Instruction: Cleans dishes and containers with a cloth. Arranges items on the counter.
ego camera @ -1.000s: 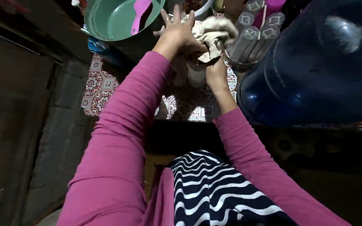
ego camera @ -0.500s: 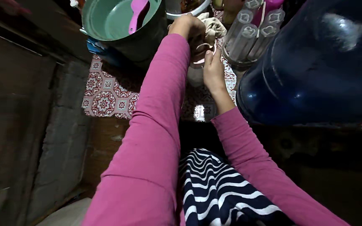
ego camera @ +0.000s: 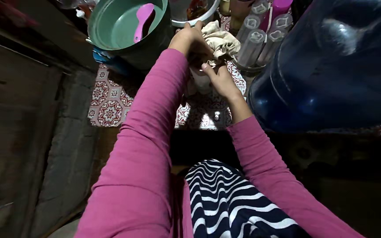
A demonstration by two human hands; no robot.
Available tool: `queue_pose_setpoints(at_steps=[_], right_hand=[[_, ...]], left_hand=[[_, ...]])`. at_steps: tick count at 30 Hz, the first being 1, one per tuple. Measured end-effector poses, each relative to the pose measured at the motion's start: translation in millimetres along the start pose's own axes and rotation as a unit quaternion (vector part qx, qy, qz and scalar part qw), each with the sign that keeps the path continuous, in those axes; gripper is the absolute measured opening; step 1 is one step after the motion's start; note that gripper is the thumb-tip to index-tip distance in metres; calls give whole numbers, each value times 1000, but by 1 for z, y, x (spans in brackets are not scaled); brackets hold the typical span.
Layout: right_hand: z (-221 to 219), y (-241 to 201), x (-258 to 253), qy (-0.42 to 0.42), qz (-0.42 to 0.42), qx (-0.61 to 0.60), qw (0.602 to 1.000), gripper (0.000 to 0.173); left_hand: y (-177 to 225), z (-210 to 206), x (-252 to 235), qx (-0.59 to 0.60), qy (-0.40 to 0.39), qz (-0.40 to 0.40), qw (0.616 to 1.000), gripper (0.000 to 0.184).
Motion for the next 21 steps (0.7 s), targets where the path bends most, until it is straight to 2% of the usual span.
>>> queue_pose_setpoints(at_steps=[2,4,8,12,17,21], right_hand=[[0,3,0,-3,19,-7,1000,92],[0,1,3,15,39,10,999,105],[-1,-1,3,71,84,7,994,102],[-3,-4,5,100,95,9,990,101],[-10,-6,5,115,93,5,989,100],[-19,-13,-1,126,84,1,988,101]], left_hand=[[3,3,-1,19,0,-14,1000,97],[6,6,-6,39,-4,-37,999,82],[0,12,-24,58,17,-72,996,56],[-6,17,-15,80,90,-25,992,36],[1,10,-8,48,147,-12,988,34],[-13,22,-2,56,218,-20,974,43]])
Point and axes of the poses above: each hand's wrist, its own x-axis away from the middle knuckle, its own z-axis out of the back of the hand, y = z × x, the point moved 7 cm from there along -x, towards the middle knuckle, and after that the axes turned 8 degrees about y, right-handed, at the moved point
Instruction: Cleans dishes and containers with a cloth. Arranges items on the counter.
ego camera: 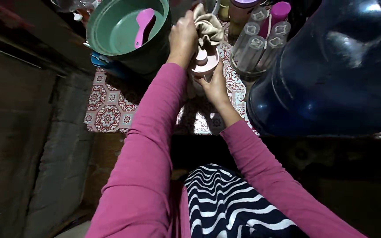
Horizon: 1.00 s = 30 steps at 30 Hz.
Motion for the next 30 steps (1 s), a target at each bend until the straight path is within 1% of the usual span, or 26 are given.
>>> queue_pose_setpoints(at_steps=[2,5,8,9,11,12,13,15,16,17,18,19,20,21,22,23,24,25,26,27,28,29,30], right_hand=[[-7,-2,-5,8,-7,-7,1000,102],[-20,-5,-15,15,-18,-6,1000,103],[-34,-7,-31,7,-40,-11,999,104],[-38,-7,-38,-9,-38,-13,999,107],[-38,-7,-46,-85,-22,9,996,113],[-33,-7,-47,-126,-18,38,991,118],[-24,-7,-45,-151,-14,72,986,118],[5,-14,-36,-147,-5,132,980,109],[22,-19,-28,-130,-3,142,981,102],[38,-24,-18,-116,2,137,984,96],[51,-30,-7,-108,3,122,987,90],[63,-37,8,-113,1,100,989,84],[70,-39,16,-111,12,77,991,81],[72,-39,19,-102,37,55,993,78],[71,-38,20,-94,61,39,993,75],[70,-38,20,-88,87,29,992,70],[69,-41,20,-86,111,19,990,64],[67,-45,19,-87,131,7,988,56],[65,-52,20,-91,148,-6,985,48],[63,-61,20,-99,167,-13,981,41],[60,-73,19,-110,193,-15,975,36],[55,-87,15,-120,226,-10,967,32],[47,-100,9,-130,259,3,957,31]], left_hand=[[-11,12,-1,-22,30,-14,999,42],[-28,36,14,-37,37,-16,998,42],[-42,70,43,15,42,15,999,54],[-46,77,53,42,45,24,998,58],[-53,77,73,102,48,47,993,58],[-55,70,83,138,38,50,988,59],[-54,56,93,177,10,43,983,65],[-46,8,116,236,-108,12,966,84],[-43,-24,132,234,-169,8,958,90],[-43,-57,151,217,-221,39,950,98],[-43,-85,171,194,-261,93,941,109],[-40,-110,192,180,-288,139,930,112],[-33,-131,210,164,-288,144,932,102],[-29,-156,221,164,-256,113,946,96],[-31,-177,224,127,-206,50,969,94],[-34,-189,224,108,-161,-6,981,85],[-39,-194,218,97,-138,-53,984,71],[-47,-191,211,96,-131,-81,983,64],[-58,-185,205,108,-140,-82,981,63],[-71,-175,201,133,-141,-61,979,65],[-85,-163,196,168,-122,-29,978,68],[-101,-149,191,204,-89,7,975,63],[-121,-138,189,234,-53,52,969,51]])
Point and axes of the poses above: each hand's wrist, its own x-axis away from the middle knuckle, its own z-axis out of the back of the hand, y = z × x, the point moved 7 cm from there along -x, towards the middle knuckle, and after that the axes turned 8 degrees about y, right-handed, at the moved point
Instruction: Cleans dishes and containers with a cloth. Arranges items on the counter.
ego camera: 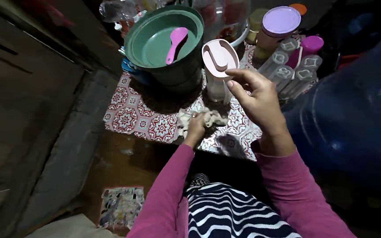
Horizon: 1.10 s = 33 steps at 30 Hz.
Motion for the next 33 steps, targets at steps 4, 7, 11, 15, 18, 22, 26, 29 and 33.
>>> queue_pose_setpoints(at_steps=[4,7,11,15,18,22,26,29,33], right_hand=[[-46,-10,-79,-42,53,94,993,29],[-101,-9,-130,-99,12,168,981,32],[-170,5,-168,-152,-99,303,935,63],[-202,21,-183,-194,-190,338,901,76],[-170,1,-193,-130,-178,295,930,62],[-93,-39,-179,3,-92,218,972,66],[-41,-55,-133,98,-16,143,985,68],[-26,-43,-93,84,1,27,996,67],[-16,-13,-60,53,-33,-67,996,67]], left_hand=[[-52,91,6,101,129,171,972,56],[-67,168,-9,15,141,91,986,49],[-53,233,-45,-119,69,-33,990,110],[-2,263,-82,-206,154,-174,951,110],[11,258,-121,-243,76,-240,937,66],[32,278,-134,-249,78,-361,895,26],[58,337,-98,-210,227,-412,857,30],[19,413,-10,-206,397,-263,855,39],[-141,449,136,152,586,65,793,40]])
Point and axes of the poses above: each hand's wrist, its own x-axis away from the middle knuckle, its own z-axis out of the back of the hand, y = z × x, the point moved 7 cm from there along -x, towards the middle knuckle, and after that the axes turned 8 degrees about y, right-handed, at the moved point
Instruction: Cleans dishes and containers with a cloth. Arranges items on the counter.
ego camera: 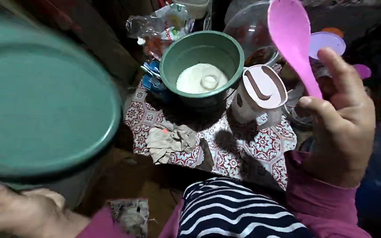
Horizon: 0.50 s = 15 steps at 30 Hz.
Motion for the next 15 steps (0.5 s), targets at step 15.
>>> queue_pose_setpoints(at_steps=[15], right_hand=[[6,22,0,54,-22,18,998,68]], left_hand=[[102,-78,27,-121,-90,-199,968,70]])
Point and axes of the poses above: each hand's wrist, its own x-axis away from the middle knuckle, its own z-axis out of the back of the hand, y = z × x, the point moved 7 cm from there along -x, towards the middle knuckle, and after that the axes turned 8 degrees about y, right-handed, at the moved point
